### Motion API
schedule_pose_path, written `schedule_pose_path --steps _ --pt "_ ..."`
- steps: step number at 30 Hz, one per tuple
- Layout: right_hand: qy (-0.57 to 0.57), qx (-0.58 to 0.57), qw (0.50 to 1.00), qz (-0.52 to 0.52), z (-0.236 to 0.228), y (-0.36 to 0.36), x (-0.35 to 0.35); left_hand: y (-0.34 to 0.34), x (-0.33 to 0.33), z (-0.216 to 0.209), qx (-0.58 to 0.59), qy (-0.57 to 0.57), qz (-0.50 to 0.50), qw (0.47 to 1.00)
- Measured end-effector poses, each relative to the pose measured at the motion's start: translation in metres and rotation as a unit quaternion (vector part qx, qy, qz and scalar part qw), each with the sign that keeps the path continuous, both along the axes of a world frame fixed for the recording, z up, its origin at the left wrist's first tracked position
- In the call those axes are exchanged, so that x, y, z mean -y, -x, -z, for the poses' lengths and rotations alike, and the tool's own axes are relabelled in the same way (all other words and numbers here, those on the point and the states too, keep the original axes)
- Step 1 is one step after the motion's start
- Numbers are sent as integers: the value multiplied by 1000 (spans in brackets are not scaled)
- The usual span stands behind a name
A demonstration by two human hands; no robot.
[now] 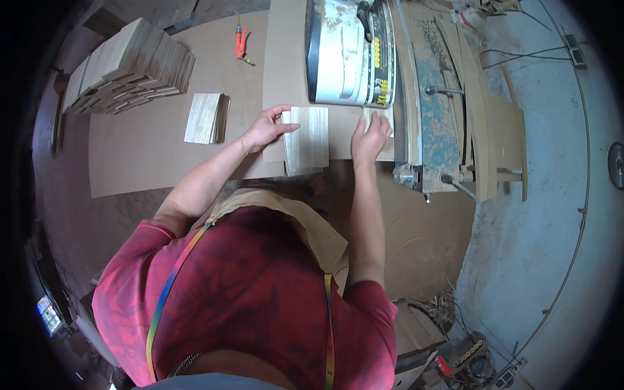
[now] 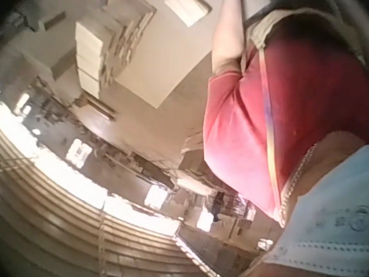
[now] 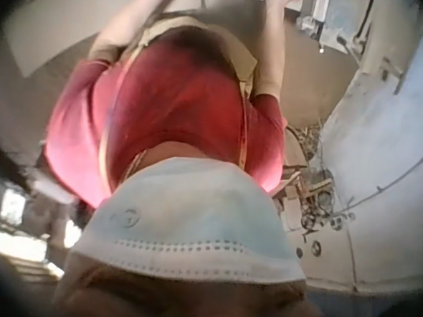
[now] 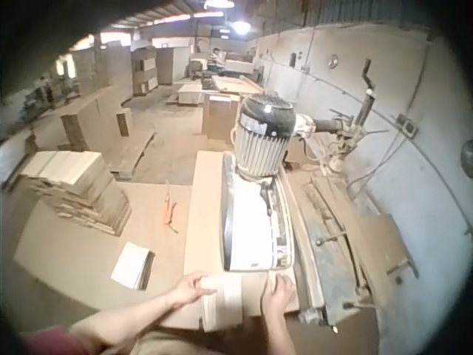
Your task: Sanding the faces and edges of wooden blocks using a stationary belt sander machine.
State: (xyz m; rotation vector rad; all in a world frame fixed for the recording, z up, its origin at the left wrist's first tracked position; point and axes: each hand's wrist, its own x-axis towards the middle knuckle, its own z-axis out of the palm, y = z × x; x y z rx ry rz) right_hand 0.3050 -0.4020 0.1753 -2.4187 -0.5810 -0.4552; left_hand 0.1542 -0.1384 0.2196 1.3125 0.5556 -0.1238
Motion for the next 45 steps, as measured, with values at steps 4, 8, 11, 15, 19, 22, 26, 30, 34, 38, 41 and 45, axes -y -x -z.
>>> schedule_pose_path --steps 4,8,11,15,19,22,26,30,34,38,41,45 --pt "-36 -87 990 -109 -31 76 -21 -11 8 30 38 -73 -48 995" --pt "43 -133 983 -120 -54 110 -38 -20 19 39 82 -141 -75 984" --pt "43 -121 988 -91 -39 109 -21 -19 22 35 81 -155 -85 981" --pt "88 -96 991 3 -34 81 38 -3 6 4 38 -50 -40 997" --pt "111 -5 994 19 4 48 64 12 -3 -7 50 15 14 999" --pt "104 71 992 -9 22 19 49 12 -10 -7 77 42 49 995" --pt "70 30 997 -2 5 -14 10 3 1 14 62 -54 -27 996" --pt "36 -46 998 -28 -20 9 -14 -8 21 25 54 -170 -63 982" --pt "117 -150 976 -107 -44 105 -38 -9 27 28 56 -194 -84 976" --pt "44 -127 989 -64 -40 118 -11 -7 20 21 65 -165 -85 980" --pt "75 -60 995 9 -23 98 32 1 12 21 65 -102 -70 990" --pt "123 37 991 29 6 52 63 12 -3 -8 55 84 1 995"
